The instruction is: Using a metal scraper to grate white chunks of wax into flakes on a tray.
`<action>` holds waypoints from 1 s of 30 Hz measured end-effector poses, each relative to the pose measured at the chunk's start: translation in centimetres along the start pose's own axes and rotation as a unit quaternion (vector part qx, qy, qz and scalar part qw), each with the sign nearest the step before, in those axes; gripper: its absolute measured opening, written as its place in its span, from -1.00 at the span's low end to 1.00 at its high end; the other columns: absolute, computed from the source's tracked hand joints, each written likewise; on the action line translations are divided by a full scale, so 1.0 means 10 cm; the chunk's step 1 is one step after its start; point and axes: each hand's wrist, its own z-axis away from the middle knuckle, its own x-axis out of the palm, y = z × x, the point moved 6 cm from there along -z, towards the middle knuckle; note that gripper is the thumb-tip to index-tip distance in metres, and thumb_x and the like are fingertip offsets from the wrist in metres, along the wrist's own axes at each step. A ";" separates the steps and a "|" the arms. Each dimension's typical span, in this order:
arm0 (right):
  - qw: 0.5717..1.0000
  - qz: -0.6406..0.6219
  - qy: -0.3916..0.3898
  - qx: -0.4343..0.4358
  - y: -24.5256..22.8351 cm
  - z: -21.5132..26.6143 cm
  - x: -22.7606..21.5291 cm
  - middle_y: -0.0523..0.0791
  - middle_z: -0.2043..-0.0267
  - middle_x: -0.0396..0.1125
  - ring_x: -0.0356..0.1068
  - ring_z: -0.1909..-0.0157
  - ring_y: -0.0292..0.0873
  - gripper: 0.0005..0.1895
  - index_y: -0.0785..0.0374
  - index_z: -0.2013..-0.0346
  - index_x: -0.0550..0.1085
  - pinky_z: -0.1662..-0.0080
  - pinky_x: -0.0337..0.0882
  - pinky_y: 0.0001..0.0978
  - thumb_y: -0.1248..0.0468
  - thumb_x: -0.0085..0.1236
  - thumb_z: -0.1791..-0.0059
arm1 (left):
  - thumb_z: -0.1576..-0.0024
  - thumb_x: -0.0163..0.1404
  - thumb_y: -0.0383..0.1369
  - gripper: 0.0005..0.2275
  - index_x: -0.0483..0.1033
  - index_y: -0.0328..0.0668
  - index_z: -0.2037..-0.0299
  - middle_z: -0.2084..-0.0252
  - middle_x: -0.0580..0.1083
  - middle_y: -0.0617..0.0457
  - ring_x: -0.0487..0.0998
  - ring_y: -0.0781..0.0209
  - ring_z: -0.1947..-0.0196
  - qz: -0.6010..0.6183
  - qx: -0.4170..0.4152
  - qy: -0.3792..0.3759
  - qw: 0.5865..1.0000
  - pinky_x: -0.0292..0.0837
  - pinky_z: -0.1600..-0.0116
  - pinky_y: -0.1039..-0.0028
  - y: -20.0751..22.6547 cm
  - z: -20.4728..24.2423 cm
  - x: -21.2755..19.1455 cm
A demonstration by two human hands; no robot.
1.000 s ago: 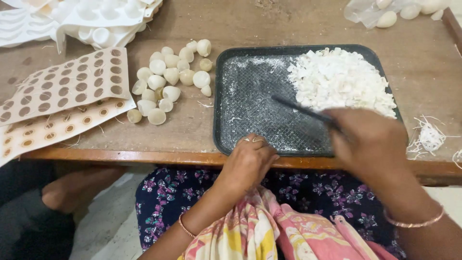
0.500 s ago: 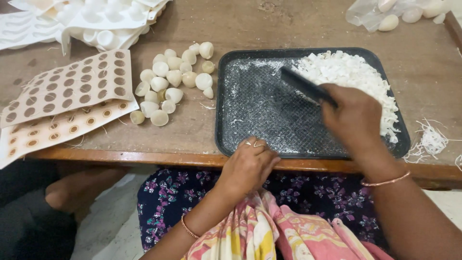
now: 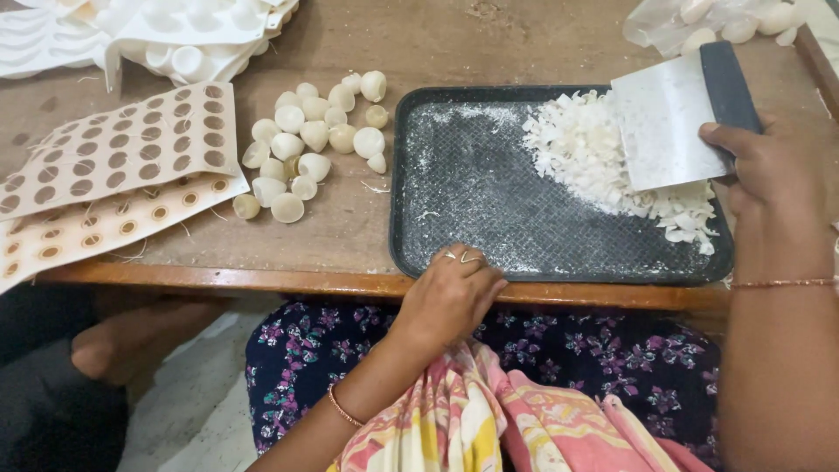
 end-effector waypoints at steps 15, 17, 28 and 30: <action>0.815 0.520 -0.124 -0.222 -0.87 1.39 1.55 0.11 0.30 0.48 0.50 0.26 0.17 -0.50 0.10 -0.16 0.51 0.19 0.47 -0.05 0.22 0.27 0.09 | -0.13 0.14 -0.46 -0.91 0.62 -0.31 0.21 0.30 0.50 -0.07 0.52 -0.05 0.20 0.105 -0.047 0.004 0.993 0.45 0.01 0.23 0.04 -0.05 -0.19; 0.812 0.518 -0.130 -0.237 -0.86 1.40 1.56 0.09 0.30 0.48 0.50 0.26 0.16 -0.51 0.10 -0.15 0.51 0.19 0.47 -0.05 0.24 0.26 0.09 | -0.11 0.16 -0.44 -0.92 0.62 -0.27 0.25 0.31 0.52 -0.07 0.54 -0.06 0.21 0.082 -0.068 0.029 0.994 0.46 0.05 0.22 -0.07 -0.13 -0.40; 0.813 0.509 -0.131 -0.250 -0.84 1.48 1.59 0.03 0.32 0.49 0.49 0.32 0.12 -0.56 0.07 -0.08 0.54 0.24 0.46 -0.06 0.28 0.25 0.11 | -0.07 0.28 -0.35 -0.73 0.65 -0.32 0.07 0.14 0.57 -0.24 0.52 -0.21 0.09 -0.262 -0.291 0.094 0.915 0.40 -0.05 0.10 -1.25 0.07 -1.67; 0.823 0.506 -0.131 -0.221 -0.84 1.43 1.56 0.04 0.36 0.47 0.49 0.34 0.11 -0.55 0.05 -0.10 0.54 0.25 0.47 -0.07 0.26 0.25 0.10 | 0.01 0.31 -0.34 -0.65 0.64 -0.30 0.04 0.14 0.56 -0.24 0.50 -0.23 0.10 -0.297 -0.281 0.052 0.911 0.38 -0.07 0.09 -1.29 -0.03 -1.63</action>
